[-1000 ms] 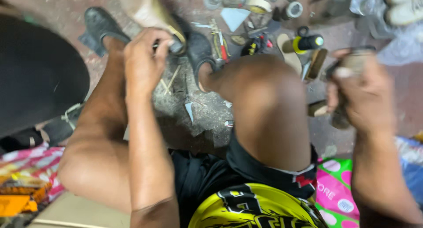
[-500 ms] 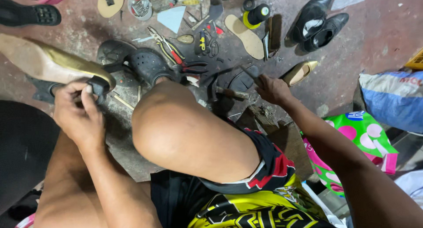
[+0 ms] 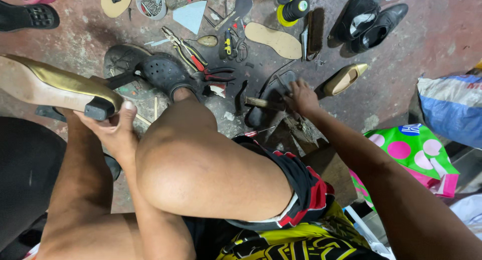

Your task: The person is repairing a gold high-heeled shoe while sitting on the floor. They use a hammer to tap the heel, a plier to adjust the heel cap, and a screwdriver to pry at the sole. Finally, they apply a white substance to the heel using a small red tool.

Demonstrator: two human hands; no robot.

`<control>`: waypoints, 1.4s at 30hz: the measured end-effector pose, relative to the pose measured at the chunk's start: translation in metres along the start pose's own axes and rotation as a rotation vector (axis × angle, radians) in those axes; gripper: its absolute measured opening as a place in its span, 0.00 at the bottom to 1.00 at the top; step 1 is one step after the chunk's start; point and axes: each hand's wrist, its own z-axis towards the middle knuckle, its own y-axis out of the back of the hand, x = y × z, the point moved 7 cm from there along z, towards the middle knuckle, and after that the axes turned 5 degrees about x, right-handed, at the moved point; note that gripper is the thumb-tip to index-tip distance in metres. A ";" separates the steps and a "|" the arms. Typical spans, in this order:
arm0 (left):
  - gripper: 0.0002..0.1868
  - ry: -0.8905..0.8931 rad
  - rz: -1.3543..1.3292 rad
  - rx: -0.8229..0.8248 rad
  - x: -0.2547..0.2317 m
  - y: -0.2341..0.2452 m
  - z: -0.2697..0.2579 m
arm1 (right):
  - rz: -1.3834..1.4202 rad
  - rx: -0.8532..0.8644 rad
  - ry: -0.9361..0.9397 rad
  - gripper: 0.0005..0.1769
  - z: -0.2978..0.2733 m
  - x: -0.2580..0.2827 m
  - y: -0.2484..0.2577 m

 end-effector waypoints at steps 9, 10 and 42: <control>0.36 0.226 -0.204 -0.174 0.014 0.005 0.013 | 0.180 -0.066 0.353 0.28 0.056 0.161 0.018; 0.36 0.225 -0.187 -0.190 0.015 0.006 0.014 | 0.202 -0.130 0.386 0.28 0.064 0.180 0.022; 0.23 -0.066 -0.248 -0.515 -0.039 0.141 0.108 | 1.735 0.371 0.483 0.19 -0.029 0.194 0.103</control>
